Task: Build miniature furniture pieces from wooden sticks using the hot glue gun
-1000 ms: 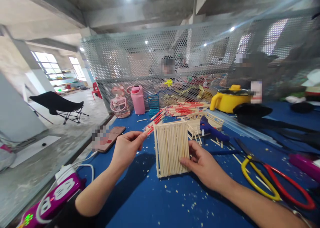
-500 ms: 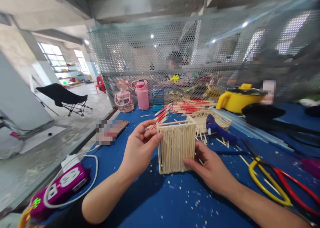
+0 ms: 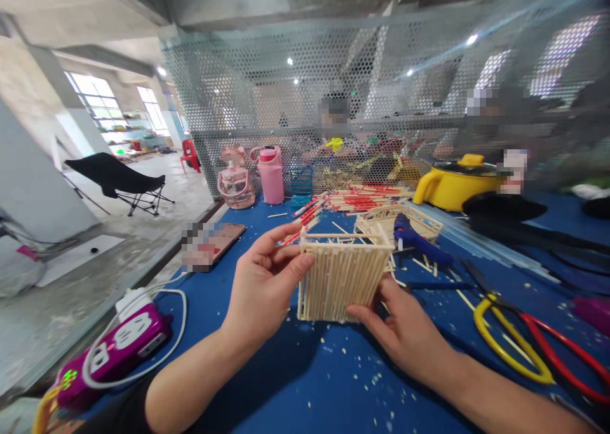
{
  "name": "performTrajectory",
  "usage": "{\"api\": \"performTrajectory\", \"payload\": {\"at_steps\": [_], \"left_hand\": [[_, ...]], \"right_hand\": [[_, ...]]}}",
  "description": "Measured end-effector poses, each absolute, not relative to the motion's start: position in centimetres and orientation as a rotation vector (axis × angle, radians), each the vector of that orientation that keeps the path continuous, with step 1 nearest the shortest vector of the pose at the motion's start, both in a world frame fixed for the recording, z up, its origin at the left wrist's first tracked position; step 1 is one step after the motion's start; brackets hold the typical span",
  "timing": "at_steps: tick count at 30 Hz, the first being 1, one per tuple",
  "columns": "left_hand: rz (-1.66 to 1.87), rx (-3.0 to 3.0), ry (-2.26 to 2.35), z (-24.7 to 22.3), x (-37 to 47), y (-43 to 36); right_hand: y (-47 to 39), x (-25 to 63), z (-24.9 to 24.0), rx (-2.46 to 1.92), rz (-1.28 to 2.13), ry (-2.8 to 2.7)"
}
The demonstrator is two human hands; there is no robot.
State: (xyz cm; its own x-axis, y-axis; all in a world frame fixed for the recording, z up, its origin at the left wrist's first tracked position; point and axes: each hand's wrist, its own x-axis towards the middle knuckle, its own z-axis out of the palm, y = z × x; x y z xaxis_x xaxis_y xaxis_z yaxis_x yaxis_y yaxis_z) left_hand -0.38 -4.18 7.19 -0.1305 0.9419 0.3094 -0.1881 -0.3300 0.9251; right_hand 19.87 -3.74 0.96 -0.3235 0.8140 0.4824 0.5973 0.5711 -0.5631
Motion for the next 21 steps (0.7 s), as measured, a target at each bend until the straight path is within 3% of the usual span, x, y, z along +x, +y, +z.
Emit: {"api": "performTrajectory", "payload": {"at_steps": [10, 16, 21], "left_hand": [[1.403, 1.215, 0.962, 7.4, -2.0, -3.0], [1.616, 0.804, 0.888, 6.8, -3.7, -0.9], [1.597, 0.621, 0.839, 5.7, -2.6, -0.8]], "right_hand": [[-2.9, 20.1, 2.4, -1.060, 0.676, -1.921], [-2.3, 21.0, 3.3, -1.050, 0.585, -1.557], [-2.9, 20.2, 2.9, -1.072, 1.029, -1.734]]}}
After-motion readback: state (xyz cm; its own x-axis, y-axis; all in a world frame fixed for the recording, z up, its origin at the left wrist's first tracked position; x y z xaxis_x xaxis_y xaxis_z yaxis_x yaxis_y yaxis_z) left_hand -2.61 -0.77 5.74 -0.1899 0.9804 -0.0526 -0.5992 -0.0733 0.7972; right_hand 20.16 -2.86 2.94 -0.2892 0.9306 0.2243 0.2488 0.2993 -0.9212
